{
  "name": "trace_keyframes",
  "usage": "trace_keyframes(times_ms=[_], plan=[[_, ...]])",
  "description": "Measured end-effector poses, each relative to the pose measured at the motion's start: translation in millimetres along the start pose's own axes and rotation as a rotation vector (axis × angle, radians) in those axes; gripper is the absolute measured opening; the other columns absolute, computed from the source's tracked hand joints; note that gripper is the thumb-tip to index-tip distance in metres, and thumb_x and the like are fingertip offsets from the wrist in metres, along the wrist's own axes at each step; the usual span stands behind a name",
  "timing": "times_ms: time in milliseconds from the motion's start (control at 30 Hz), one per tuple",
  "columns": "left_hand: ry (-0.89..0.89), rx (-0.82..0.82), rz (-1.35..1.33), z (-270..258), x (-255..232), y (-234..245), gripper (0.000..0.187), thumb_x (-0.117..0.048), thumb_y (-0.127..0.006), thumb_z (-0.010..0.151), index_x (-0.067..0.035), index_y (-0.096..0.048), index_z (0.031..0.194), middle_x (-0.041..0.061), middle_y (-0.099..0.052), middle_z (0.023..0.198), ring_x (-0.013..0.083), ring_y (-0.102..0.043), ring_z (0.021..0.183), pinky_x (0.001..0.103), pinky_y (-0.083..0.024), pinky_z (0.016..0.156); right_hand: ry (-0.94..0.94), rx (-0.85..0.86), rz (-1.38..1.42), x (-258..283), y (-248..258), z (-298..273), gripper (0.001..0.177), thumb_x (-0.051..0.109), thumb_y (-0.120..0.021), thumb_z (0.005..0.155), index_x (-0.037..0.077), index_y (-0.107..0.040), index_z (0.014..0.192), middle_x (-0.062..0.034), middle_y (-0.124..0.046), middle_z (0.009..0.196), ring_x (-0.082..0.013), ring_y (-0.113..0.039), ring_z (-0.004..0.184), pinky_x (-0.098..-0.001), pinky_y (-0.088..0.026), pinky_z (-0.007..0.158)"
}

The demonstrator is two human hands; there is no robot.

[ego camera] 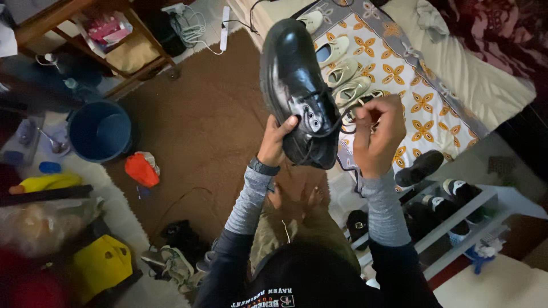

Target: The person holds a black shoe and repeatedly threads the laces through the eyelets, tightening and adjusting them. The person then places the shoe on a bed next to other shoes and picks up a different pair of sneakers.

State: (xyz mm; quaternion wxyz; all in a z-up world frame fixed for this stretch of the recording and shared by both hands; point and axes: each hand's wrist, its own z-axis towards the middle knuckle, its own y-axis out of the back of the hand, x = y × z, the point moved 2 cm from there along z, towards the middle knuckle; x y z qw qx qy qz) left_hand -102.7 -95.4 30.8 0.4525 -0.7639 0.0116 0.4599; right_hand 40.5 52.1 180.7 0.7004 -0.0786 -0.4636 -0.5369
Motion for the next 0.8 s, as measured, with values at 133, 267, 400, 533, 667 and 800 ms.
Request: trace_keyframes(times_ms=[133,267,400,533,667,800], plan=[[0.088,0.038,0.023,-6,21,-11,0.055,-0.02,-0.078,0.094,0.004,-0.051,0.135,0.011,-0.065,0.124,0.0187,-0.065,0.109,0.035,-0.055,0.096,-0.093,-0.013,0.093,-10,11,11,0.019,0.017,-0.06,0.116,0.0,-0.051,0.114,-0.0081,-0.057,0.087,-0.017,-0.053,0.07,-0.0301,-0.042,0.064],[0.154,0.074,0.059,-10,35,-22,0.06,-0.025,-0.078,0.092,0.004,-0.052,0.137,0.01,-0.067,0.125,0.0188,-0.065,0.111,0.034,-0.053,0.1,-0.051,0.062,-0.002,-27,23,36,0.018,0.017,-0.061,0.116,0.001,-0.054,0.113,-0.007,-0.061,0.081,-0.0163,-0.058,0.066,-0.0312,-0.044,0.062],[0.208,0.139,0.043,-12,49,-32,0.063,-0.029,-0.077,0.092,0.005,-0.051,0.138,0.011,-0.067,0.124,0.0206,-0.066,0.111,0.037,-0.053,0.1,0.02,0.141,-0.3,-40,30,55,0.014,0.017,-0.068,0.114,0.005,-0.06,0.112,-0.0081,-0.063,0.076,-0.0228,-0.062,0.066,-0.0369,-0.043,0.06],[0.213,0.049,0.054,-8,63,-42,0.062,-0.03,-0.078,0.088,0.0,-0.051,0.136,0.008,-0.067,0.124,0.0175,-0.066,0.111,0.036,-0.053,0.101,0.057,0.118,-0.156,-34,52,42,0.013,0.011,-0.071,0.106,0.004,-0.063,0.112,-0.008,-0.064,0.082,-0.0225,-0.062,0.066,-0.0367,-0.047,0.06],[0.135,0.147,0.05,-11,67,-48,0.06,-0.03,-0.078,0.092,0.004,-0.055,0.136,0.009,-0.069,0.122,0.0181,-0.067,0.108,0.035,-0.053,0.098,0.229,0.221,-0.165,-13,76,14,0.011,0.007,-0.077,0.095,0.008,-0.071,0.104,-0.006,-0.064,0.093,-0.0254,-0.062,0.083,-0.0384,-0.049,0.072],[0.134,0.104,0.115,-12,68,-55,0.057,-0.026,-0.079,0.092,0.005,-0.056,0.134,0.009,-0.068,0.12,0.0184,-0.066,0.106,0.035,-0.053,0.096,0.342,0.3,-0.301,-8,80,12,0.026,0.003,-0.08,0.085,0.011,-0.079,0.11,-0.0062,-0.062,0.103,-0.0277,-0.059,0.093,-0.041,-0.048,0.078]])
